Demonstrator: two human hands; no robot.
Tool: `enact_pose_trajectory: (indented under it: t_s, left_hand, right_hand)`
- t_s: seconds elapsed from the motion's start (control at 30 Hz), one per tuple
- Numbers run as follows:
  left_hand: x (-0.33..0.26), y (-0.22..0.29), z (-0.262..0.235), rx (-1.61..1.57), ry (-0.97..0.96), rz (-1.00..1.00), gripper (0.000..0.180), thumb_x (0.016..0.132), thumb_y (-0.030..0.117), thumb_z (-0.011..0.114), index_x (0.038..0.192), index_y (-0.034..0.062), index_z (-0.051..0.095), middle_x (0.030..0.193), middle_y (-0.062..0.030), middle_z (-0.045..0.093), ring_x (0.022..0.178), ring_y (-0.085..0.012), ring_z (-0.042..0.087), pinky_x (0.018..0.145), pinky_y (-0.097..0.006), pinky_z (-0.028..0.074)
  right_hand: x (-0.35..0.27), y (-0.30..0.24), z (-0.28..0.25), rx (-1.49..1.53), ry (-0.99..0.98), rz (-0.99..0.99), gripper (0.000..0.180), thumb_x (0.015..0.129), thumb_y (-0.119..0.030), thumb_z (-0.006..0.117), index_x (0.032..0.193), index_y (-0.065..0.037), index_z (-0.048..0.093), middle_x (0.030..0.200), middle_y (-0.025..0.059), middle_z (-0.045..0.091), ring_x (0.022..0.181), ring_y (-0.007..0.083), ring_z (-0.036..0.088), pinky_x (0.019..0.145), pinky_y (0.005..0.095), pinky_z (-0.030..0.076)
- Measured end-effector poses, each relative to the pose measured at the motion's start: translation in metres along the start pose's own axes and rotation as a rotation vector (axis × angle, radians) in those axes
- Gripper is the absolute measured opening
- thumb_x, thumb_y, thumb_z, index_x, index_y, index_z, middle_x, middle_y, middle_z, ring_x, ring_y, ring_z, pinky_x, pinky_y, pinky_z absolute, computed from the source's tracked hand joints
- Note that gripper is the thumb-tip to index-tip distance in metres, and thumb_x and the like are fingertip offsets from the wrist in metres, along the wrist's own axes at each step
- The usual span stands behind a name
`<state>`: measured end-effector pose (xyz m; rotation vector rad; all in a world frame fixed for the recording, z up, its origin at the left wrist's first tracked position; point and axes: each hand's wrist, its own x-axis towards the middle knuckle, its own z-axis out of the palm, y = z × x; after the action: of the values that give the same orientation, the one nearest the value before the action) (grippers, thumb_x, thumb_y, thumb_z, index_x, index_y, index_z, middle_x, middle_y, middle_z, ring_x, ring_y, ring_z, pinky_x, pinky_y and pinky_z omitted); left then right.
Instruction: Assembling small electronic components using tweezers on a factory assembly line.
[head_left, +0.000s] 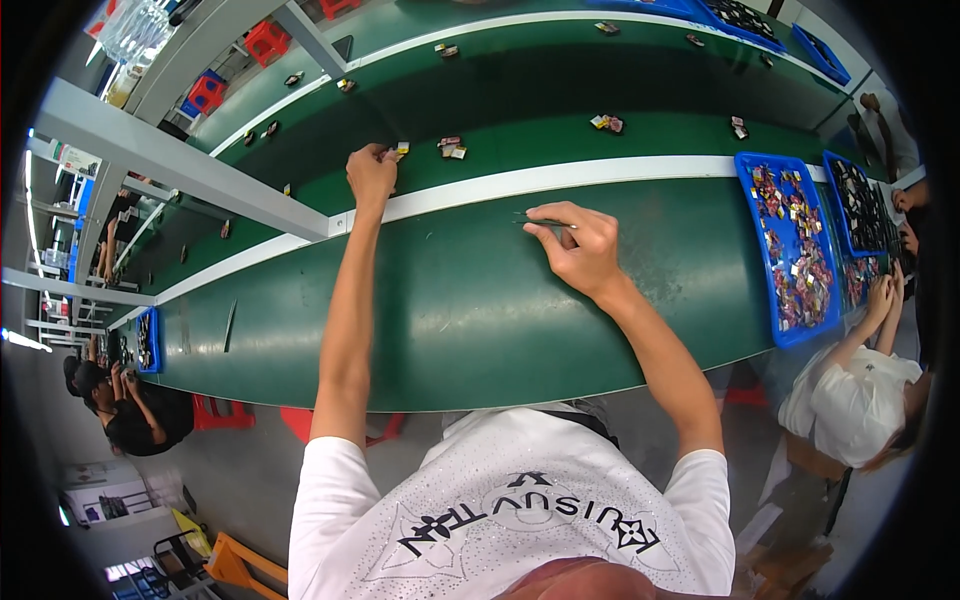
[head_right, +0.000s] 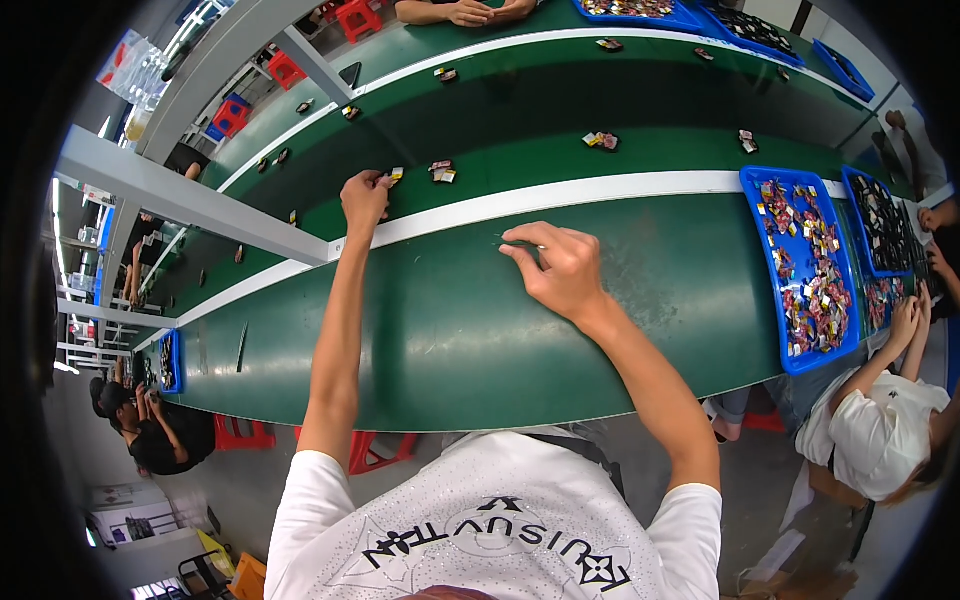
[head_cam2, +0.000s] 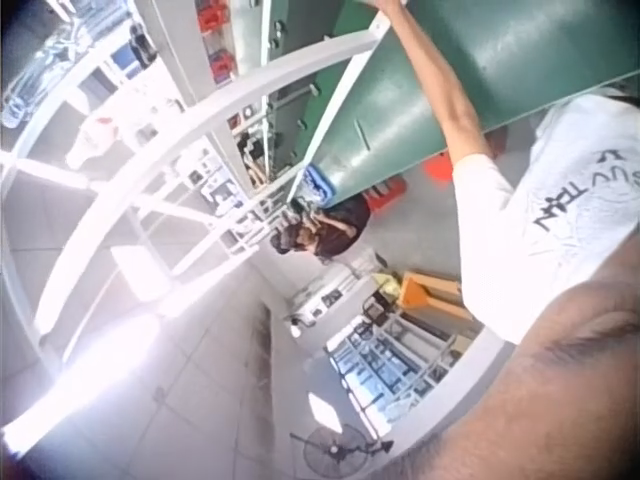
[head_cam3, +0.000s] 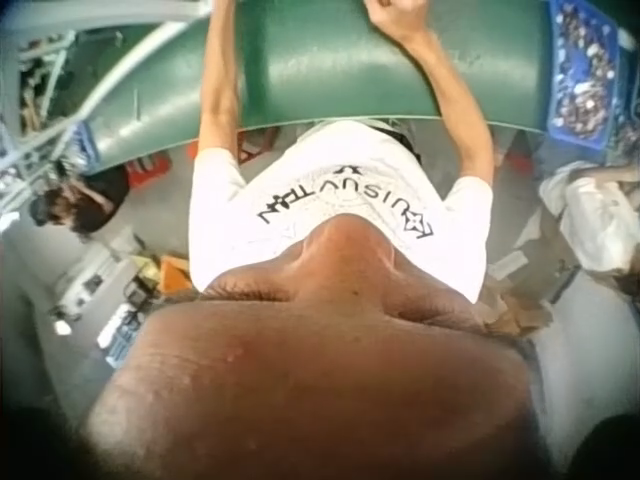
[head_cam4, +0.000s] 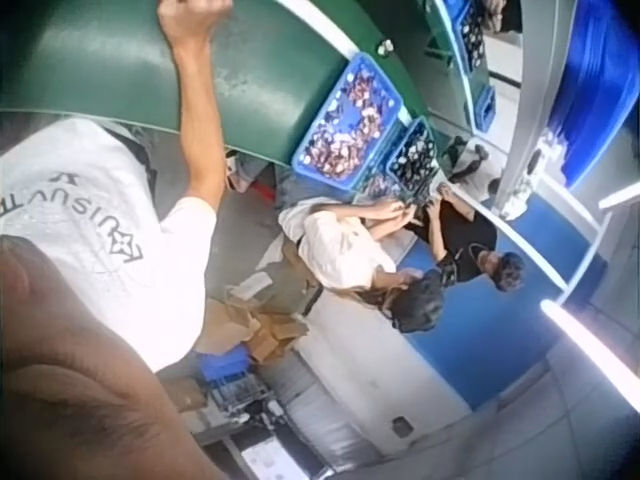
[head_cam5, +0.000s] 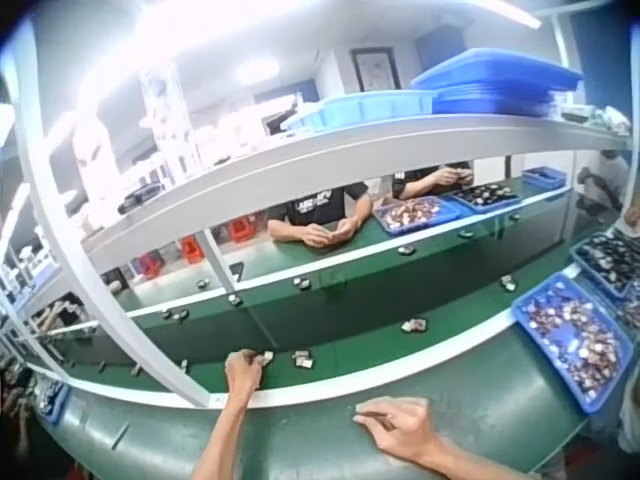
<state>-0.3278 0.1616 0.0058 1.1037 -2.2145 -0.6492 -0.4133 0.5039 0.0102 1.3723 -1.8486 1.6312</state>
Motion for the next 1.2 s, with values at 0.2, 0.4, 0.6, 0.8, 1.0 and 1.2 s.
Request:
enact_pose_trajectory:
  t_s: [0.2,0.4,0.6,0.8,1.0,1.2]
  left_hand:
    - [0.004,0.060,0.017,0.246,0.163,0.219,0.023,0.090,0.026,0.072,0.105,0.0096,0.080,0.102,-0.0157,0.073,0.096,-0.0324,0.072,0.082,-0.042,0.057]
    - [0.023,0.065,0.040,0.122,-0.393,0.500,0.019,0.084,0.010,0.074,0.102,0.0068,0.079,0.103,-0.0127,0.075,0.092,-0.0273,0.073,0.083,-0.037,0.056]
    - [0.026,0.057,0.045,0.176,-0.446,0.440,0.018,0.080,0.008,0.075,0.098,0.0047,0.078,0.094,-0.0120,0.076,0.088,-0.0269,0.073,0.082,-0.036,0.056]
    - [0.031,0.051,0.039,0.214,-0.443,0.368,0.011,0.079,0.013,0.076,0.088,0.0070,0.078,0.089,-0.0139,0.076,0.089,-0.0325,0.073,0.082,-0.041,0.057]
    - [0.017,0.048,0.022,0.181,-0.389,0.217,0.014,0.084,0.015,0.073,0.092,0.0035,0.075,0.086,-0.0152,0.076,0.085,-0.0323,0.074,0.079,-0.040,0.056]
    - [-0.042,0.070,0.020,-0.348,-0.435,0.129,0.017,0.090,0.015,0.070,0.100,0.0004,0.071,0.075,-0.0069,0.072,0.058,-0.0143,0.063,0.052,-0.030,0.047]
  right_hand:
    - [-0.003,0.005,-0.008,-0.057,-0.005,0.031,0.014,0.077,-0.005,0.083,0.086,-0.008,0.073,0.079,0.0021,0.074,0.044,0.0158,0.052,0.047,0.0283,0.041]
    - [-0.002,0.006,-0.008,-0.060,-0.008,0.026,0.013,0.077,-0.005,0.082,0.085,-0.008,0.073,0.078,0.0027,0.074,0.046,0.0167,0.056,0.047,0.0288,0.043]
    - [0.000,0.009,-0.012,-0.059,-0.007,0.010,0.013,0.078,-0.005,0.082,0.085,-0.007,0.072,0.079,0.0035,0.074,0.049,0.0193,0.061,0.048,0.0298,0.045]
    - [-0.002,0.011,-0.011,-0.057,-0.016,0.000,0.013,0.077,-0.005,0.082,0.085,-0.007,0.072,0.079,0.0037,0.074,0.050,0.0196,0.062,0.049,0.0299,0.046]
    - [-0.003,0.009,-0.011,-0.056,-0.028,0.009,0.013,0.077,-0.005,0.082,0.085,-0.007,0.073,0.080,0.0038,0.075,0.049,0.0189,0.061,0.049,0.0298,0.045]
    - [-0.009,0.011,-0.011,-0.008,0.003,0.147,0.015,0.076,-0.008,0.084,0.088,-0.007,0.075,0.063,0.0022,0.064,0.042,0.0134,0.046,0.046,0.0280,0.038]
